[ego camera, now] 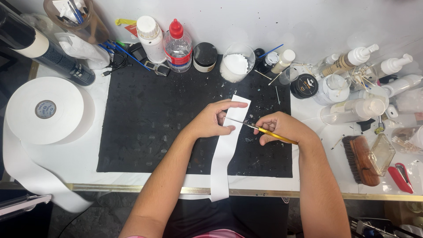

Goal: The person cuts a long white paper strip into small rectangular pieces using gold-handled scissors. The person repeatedly cuts the strip and places the cut pieces into a clear plastic container on the workbench.

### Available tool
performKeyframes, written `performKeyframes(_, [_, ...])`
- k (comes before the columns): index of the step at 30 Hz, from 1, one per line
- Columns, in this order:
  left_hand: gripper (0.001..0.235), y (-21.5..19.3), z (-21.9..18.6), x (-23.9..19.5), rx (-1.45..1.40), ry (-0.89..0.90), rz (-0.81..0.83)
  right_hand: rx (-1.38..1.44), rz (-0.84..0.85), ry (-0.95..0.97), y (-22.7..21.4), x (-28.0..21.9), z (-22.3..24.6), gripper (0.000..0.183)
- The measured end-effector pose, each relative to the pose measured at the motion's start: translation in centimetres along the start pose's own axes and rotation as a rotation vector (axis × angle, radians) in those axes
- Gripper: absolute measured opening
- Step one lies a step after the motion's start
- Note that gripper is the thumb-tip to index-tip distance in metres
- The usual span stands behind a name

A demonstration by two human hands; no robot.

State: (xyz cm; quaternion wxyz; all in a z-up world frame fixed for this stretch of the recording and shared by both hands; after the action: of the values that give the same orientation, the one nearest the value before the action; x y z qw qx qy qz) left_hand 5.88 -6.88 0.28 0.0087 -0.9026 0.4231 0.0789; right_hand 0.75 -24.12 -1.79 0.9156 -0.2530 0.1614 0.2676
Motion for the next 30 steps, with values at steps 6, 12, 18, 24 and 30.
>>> performKeyframes(6, [0.073, -0.2, -0.2, -0.1, 0.021, 0.011, -0.006, -0.058, -0.02, 0.09, -0.1, -0.2, -0.3, 0.033])
performKeyframes(12, [0.075, -0.6, -0.3, -0.1, 0.081, 0.042, -0.071, 0.249, -0.103, 0.061, 0.1, -0.6, -3.7, 0.025])
performKeyframes(18, [0.077, -3.6, -2.2, 1.6, 0.15, 0.151, -0.408, 0.512, -0.296, -0.262, 0.7, -2.4, -7.4, 0.028])
performKeyframes(24, [0.081, -5.0, -5.1, 6.3, 0.509, 0.202, -0.506, 0.468, -0.404, -0.407, 0.2, -3.1, -8.2, 0.061])
performKeyframes(30, [0.089, -4.9, -2.8, 10.3, 0.802, -0.157, -0.41, 0.492, -0.446, -0.417, -0.1, -3.3, -8.2, 0.07])
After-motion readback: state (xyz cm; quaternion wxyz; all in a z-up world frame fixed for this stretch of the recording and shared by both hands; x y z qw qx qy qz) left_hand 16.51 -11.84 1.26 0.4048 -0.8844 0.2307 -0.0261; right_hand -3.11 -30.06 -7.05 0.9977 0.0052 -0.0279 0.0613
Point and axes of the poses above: each hand's wrist, its own x-axis towards the middle knuckle, its own y-axis out of the palm, z = x × y, the point moved 9 cm from there along x, towards the middle knuckle, and after that the axes turned 12 degrees about -y, right-handed, at the moved point
